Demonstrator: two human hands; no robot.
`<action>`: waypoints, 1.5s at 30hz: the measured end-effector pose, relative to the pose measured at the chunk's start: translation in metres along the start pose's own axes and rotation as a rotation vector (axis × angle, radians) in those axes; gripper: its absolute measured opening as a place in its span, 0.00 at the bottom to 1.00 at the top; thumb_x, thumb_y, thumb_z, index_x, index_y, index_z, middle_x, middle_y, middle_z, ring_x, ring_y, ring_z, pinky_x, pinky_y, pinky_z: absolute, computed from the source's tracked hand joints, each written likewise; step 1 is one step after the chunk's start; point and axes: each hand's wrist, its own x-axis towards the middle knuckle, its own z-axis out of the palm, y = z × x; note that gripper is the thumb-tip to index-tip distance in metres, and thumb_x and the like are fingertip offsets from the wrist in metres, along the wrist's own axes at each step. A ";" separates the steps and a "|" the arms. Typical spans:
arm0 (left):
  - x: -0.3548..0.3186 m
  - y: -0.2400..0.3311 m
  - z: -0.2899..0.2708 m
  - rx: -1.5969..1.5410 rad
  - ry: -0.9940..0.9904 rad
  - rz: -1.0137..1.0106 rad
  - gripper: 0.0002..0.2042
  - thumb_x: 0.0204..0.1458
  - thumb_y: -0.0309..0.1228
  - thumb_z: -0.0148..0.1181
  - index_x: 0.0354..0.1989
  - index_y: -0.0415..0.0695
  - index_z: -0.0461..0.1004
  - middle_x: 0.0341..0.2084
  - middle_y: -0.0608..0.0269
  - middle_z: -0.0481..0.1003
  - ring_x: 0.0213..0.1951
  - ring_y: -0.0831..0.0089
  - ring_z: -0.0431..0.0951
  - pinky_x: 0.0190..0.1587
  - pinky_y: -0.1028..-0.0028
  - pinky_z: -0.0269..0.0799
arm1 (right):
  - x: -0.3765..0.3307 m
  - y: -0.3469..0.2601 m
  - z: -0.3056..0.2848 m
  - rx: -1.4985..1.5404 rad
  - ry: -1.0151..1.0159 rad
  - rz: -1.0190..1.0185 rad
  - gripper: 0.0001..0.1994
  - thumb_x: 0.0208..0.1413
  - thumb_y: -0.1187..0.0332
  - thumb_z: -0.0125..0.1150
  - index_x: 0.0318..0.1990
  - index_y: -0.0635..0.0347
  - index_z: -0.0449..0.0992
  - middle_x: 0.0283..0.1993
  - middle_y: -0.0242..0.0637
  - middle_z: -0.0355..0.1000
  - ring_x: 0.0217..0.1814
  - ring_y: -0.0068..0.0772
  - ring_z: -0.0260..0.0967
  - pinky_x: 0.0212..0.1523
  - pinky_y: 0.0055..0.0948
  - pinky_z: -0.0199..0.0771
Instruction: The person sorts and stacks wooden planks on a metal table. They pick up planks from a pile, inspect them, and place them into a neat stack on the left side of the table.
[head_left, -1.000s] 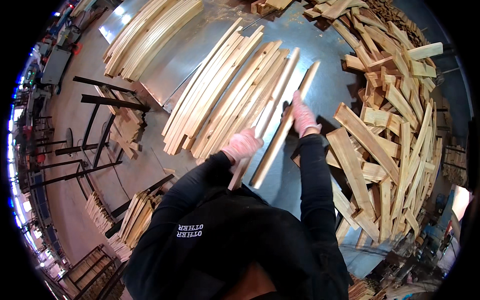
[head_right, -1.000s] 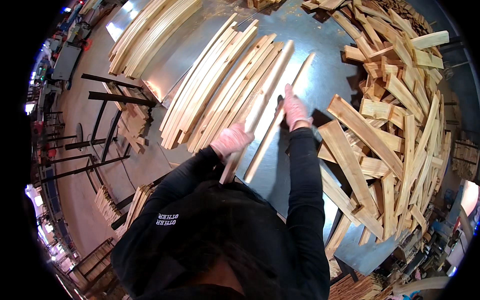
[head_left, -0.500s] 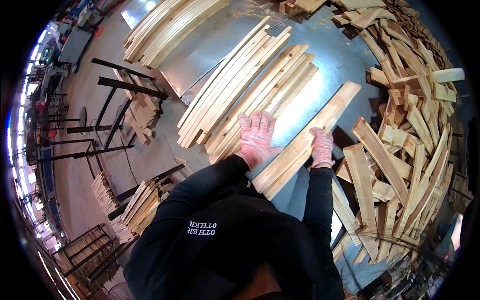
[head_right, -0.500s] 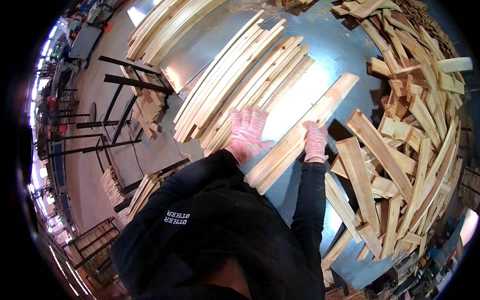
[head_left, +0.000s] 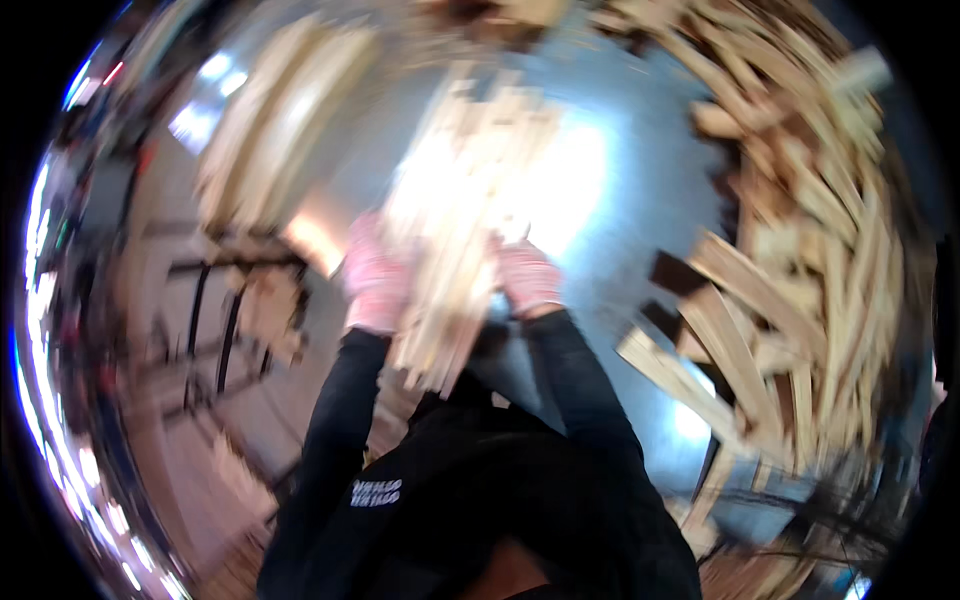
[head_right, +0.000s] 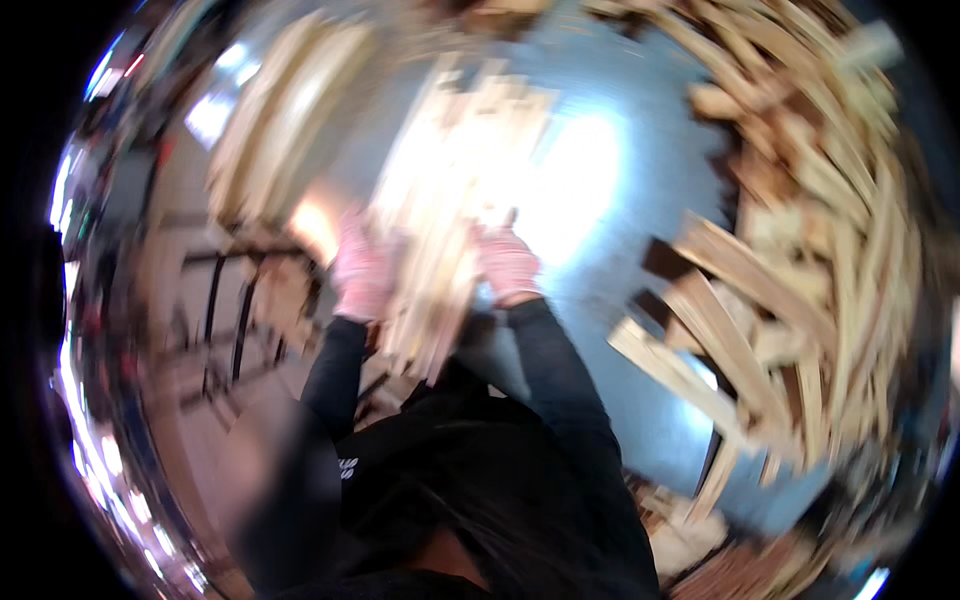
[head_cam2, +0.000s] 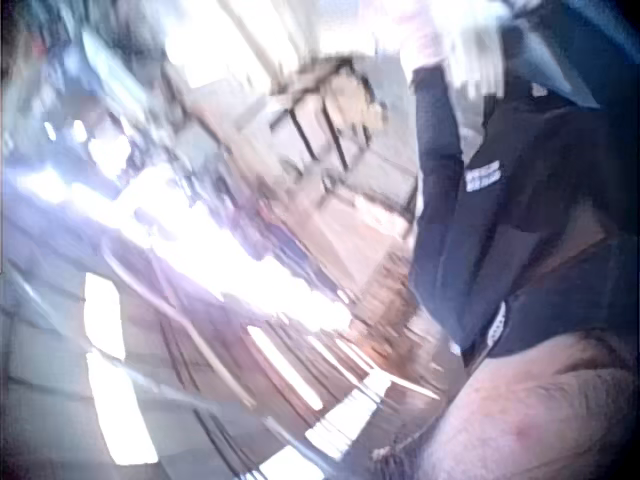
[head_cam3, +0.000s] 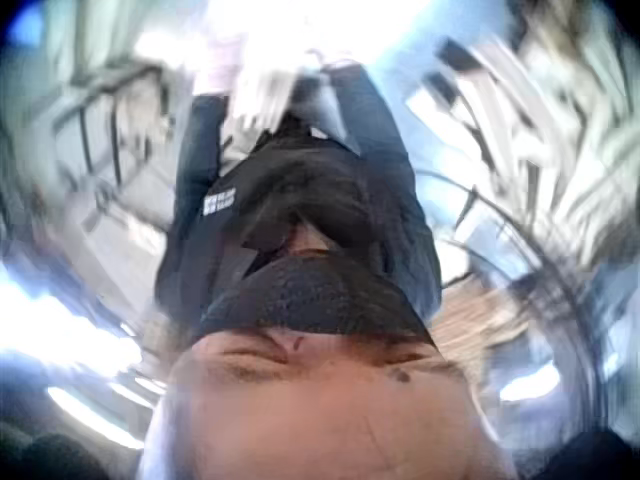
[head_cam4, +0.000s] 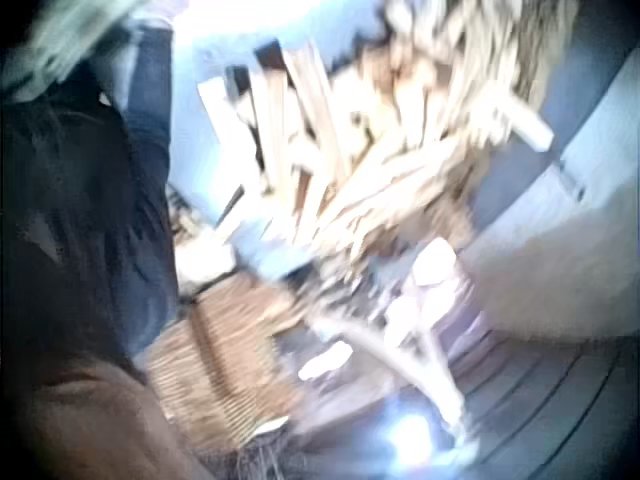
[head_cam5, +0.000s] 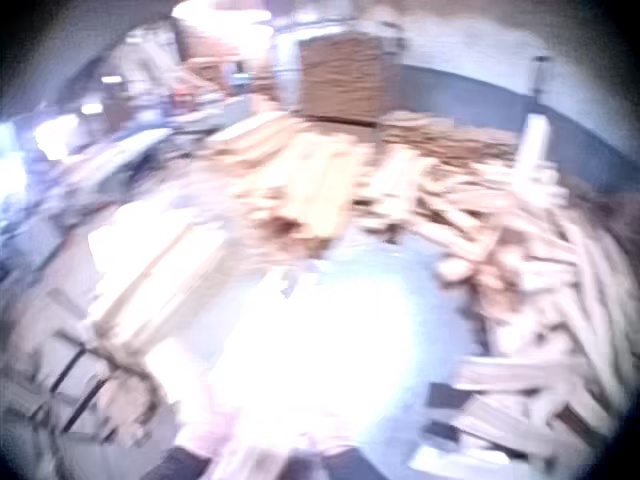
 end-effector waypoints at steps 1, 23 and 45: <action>0.025 0.010 -0.013 0.162 -0.527 -0.418 0.40 0.56 0.58 0.55 0.66 0.36 0.61 0.57 0.40 0.71 0.58 0.47 0.71 0.61 0.56 0.66 | 0.002 0.005 0.017 0.005 0.013 -0.078 0.22 0.68 0.53 0.41 0.57 0.58 0.72 0.34 0.53 0.77 0.32 0.52 0.76 0.35 0.48 0.76; -0.187 0.309 0.091 -1.253 -0.743 -0.085 0.23 0.51 0.28 0.69 0.56 0.39 0.71 0.46 0.60 0.77 0.50 0.69 0.76 0.55 0.67 0.71 | -0.171 0.143 -0.310 0.076 0.193 -0.461 0.35 0.57 0.51 0.62 0.66 0.65 0.64 0.59 0.55 0.70 0.58 0.52 0.70 0.58 0.42 0.69; -0.144 0.247 0.116 -1.484 -0.400 -0.655 0.18 0.54 0.32 0.66 0.50 0.36 0.74 0.37 0.61 0.78 0.38 0.70 0.80 0.43 0.71 0.77 | -0.197 0.176 -0.284 -0.462 0.587 -0.118 0.33 0.49 0.52 0.64 0.61 0.59 0.66 0.53 0.49 0.69 0.56 0.53 0.67 0.58 0.50 0.66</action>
